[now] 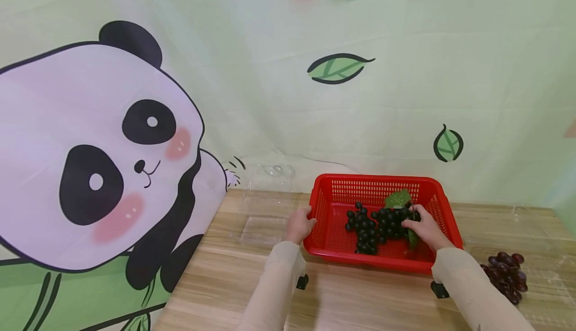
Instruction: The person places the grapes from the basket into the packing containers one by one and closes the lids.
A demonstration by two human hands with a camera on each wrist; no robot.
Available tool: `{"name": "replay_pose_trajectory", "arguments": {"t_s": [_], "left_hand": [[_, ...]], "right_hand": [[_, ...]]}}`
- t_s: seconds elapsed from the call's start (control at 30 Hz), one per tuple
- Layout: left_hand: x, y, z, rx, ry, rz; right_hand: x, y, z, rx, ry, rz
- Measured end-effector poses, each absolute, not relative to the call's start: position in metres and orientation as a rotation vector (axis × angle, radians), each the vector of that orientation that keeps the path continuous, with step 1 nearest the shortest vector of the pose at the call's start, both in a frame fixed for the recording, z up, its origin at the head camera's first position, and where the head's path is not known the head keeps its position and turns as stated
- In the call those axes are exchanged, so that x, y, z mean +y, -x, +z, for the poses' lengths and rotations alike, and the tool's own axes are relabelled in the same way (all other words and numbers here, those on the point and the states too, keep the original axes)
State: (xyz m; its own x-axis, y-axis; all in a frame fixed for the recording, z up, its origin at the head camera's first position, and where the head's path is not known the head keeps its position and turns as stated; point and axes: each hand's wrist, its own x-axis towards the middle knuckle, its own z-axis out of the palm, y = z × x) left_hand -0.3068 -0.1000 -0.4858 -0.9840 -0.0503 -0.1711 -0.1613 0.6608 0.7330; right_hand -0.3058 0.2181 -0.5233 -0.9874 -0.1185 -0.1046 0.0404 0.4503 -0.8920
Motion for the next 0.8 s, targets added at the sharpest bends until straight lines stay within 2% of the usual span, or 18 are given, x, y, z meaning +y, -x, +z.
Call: {"name": "replay_pose_trajectory", "arguments": {"t_s": [0.8], "left_hand": [[-0.1009, 0.3067, -0.4866, 2.75, 0.166, 1.229]], "right_hand": [[0.218, 0.3037, -0.517, 2.538, -0.033, -1.719]]}}
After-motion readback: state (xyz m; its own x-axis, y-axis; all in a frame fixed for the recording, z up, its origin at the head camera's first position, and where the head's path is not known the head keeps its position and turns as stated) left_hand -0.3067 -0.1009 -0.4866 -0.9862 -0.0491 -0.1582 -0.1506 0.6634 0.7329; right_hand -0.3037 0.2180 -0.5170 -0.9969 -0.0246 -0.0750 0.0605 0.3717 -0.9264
